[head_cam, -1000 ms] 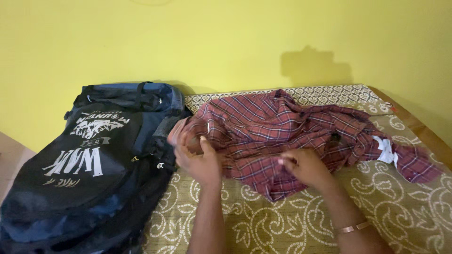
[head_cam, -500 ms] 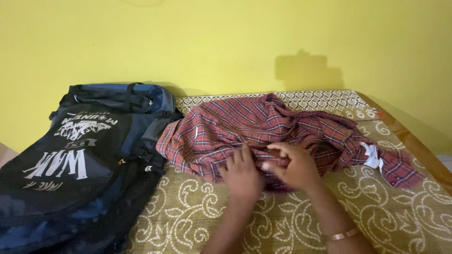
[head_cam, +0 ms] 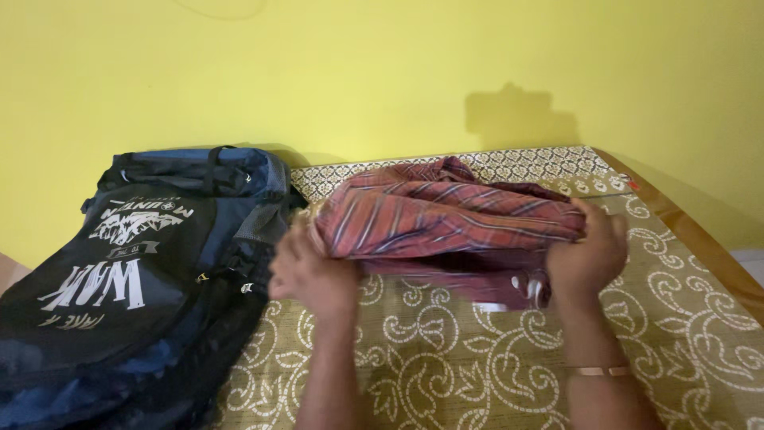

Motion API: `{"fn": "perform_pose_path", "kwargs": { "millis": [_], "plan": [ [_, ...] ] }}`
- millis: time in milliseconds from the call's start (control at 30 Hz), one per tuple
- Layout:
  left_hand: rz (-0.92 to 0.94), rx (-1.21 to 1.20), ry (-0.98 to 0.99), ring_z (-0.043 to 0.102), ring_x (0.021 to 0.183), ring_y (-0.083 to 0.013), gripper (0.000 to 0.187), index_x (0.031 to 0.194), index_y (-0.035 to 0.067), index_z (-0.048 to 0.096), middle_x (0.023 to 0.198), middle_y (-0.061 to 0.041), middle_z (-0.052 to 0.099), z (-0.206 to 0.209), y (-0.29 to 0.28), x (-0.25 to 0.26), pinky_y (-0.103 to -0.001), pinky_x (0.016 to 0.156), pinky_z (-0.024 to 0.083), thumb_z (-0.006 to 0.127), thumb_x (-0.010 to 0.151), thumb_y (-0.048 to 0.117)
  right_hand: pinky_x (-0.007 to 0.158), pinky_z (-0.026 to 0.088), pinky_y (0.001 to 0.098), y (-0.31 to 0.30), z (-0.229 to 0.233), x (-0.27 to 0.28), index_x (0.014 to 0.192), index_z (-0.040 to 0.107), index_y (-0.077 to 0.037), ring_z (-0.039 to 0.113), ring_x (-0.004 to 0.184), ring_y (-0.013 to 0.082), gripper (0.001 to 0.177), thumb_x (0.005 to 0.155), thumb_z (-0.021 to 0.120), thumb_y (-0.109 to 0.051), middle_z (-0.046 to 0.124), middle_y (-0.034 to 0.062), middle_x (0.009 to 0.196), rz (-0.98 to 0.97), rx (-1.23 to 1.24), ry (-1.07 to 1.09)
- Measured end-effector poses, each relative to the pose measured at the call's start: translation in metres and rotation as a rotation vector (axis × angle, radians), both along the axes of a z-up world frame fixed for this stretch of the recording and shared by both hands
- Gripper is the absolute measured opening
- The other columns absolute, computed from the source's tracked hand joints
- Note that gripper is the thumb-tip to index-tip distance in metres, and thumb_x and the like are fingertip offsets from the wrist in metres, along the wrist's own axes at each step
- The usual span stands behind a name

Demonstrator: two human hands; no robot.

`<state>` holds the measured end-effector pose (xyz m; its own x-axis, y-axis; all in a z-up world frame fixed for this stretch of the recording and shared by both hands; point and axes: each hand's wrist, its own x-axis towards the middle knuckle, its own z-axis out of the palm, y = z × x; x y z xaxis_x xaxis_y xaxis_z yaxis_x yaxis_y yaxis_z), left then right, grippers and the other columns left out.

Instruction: The person folds a red plaid shirt on a bed. They smooth the fabric, fold the sleeves inward, and fold the shirt in half. The shirt remains on the bed next to a black backpack.

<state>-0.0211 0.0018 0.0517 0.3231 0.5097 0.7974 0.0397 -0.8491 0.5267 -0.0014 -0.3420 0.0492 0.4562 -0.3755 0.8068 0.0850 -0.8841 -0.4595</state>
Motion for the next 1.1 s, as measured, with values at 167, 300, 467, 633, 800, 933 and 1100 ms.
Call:
{"fn": "perform_pose_path", "kwargs": {
  "millis": [167, 300, 467, 633, 800, 933, 1100],
  "plan": [
    [0.095, -0.236, -0.003, 0.063, 0.114, -0.0321, 0.046, 0.136, 0.019, 0.065, 0.123, -0.006, 0.067, 0.010, 0.061, -0.013, -0.055, 0.090, 0.045, 0.081, 0.093, 0.019, 0.087, 0.056, 0.0378, -0.012, 0.001, 0.002, 0.121, 0.071, -0.010, 0.067, 0.100, 0.0269, 0.037, 0.086, 0.078, 0.002, 0.060, 0.0118, 0.113, 0.017, 0.036, -0.099],
    [0.131, -0.286, 0.098, 0.065, 0.108, -0.0385, 0.055, 0.130, 0.014, 0.068, 0.118, -0.010, 0.070, 0.024, 0.063, -0.020, -0.058, 0.084, 0.046, 0.083, 0.077, 0.009, 0.083, 0.054, 0.0378, 0.000, 0.013, 0.002, 0.125, 0.071, -0.009, 0.069, 0.096, 0.0268, 0.053, 0.074, 0.079, 0.004, 0.068, 0.0111, 0.107, 0.148, 0.106, 0.139],
    [-0.704, -0.279, 0.697, 0.064, 0.129, -0.0307, 0.070, 0.139, 0.021, 0.062, 0.137, -0.010, 0.068, 0.067, 0.024, -0.036, -0.045, 0.109, 0.052, 0.067, 0.074, -0.003, 0.093, 0.055, 0.0360, 0.037, 0.030, -0.006, 0.125, 0.073, -0.012, 0.072, 0.107, 0.0260, 0.051, 0.079, 0.068, 0.010, 0.074, 0.0107, 0.118, 0.407, 0.087, 0.231],
    [-0.814, 0.248, 1.366, 0.014, 0.154, -0.0343, 0.116, 0.160, 0.034, 0.025, 0.172, -0.003, 0.015, 0.072, -0.031, -0.039, -0.065, 0.120, 0.009, 0.093, 0.067, 0.020, 0.092, 0.054, 0.0367, 0.051, 0.034, -0.012, 0.129, 0.070, -0.014, 0.072, 0.110, 0.0277, 0.043, 0.088, 0.070, 0.000, 0.072, 0.0118, 0.122, 0.496, 0.157, 0.360],
    [-0.754, 0.203, 1.182, 0.020, 0.151, -0.0362, 0.106, 0.160, 0.035, 0.031, 0.169, -0.010, 0.023, 0.036, -0.033, -0.027, -0.062, 0.122, 0.010, 0.085, 0.069, 0.034, 0.100, 0.052, 0.0443, 0.018, 0.014, 0.002, 0.135, 0.069, -0.016, 0.066, 0.118, 0.0347, 0.053, 0.083, 0.073, -0.005, 0.069, 0.0166, 0.130, 0.223, 0.086, 0.445],
    [-0.635, 0.047, 0.971, 0.065, 0.115, -0.0318, 0.051, 0.125, 0.032, 0.073, 0.129, -0.005, 0.069, 0.012, -0.034, -0.016, -0.054, 0.108, 0.043, 0.069, 0.075, 0.022, 0.102, 0.050, 0.0500, -0.012, -0.005, 0.011, 0.130, 0.071, -0.020, 0.061, 0.121, 0.0397, 0.063, 0.069, 0.084, -0.014, 0.067, 0.0156, 0.132, 0.016, 0.054, 0.717],
    [-0.536, -0.468, 0.459, 0.069, 0.060, -0.0258, 0.018, 0.090, 0.006, 0.076, 0.071, -0.015, 0.074, 0.033, -0.025, -0.011, -0.037, 0.062, 0.055, 0.070, 0.080, 0.020, 0.100, 0.049, 0.0527, -0.012, -0.003, 0.006, 0.124, 0.075, -0.027, 0.059, 0.121, 0.0395, 0.061, 0.065, 0.086, -0.016, 0.066, 0.0120, 0.129, -0.052, -0.023, 0.643]
  ]
}}
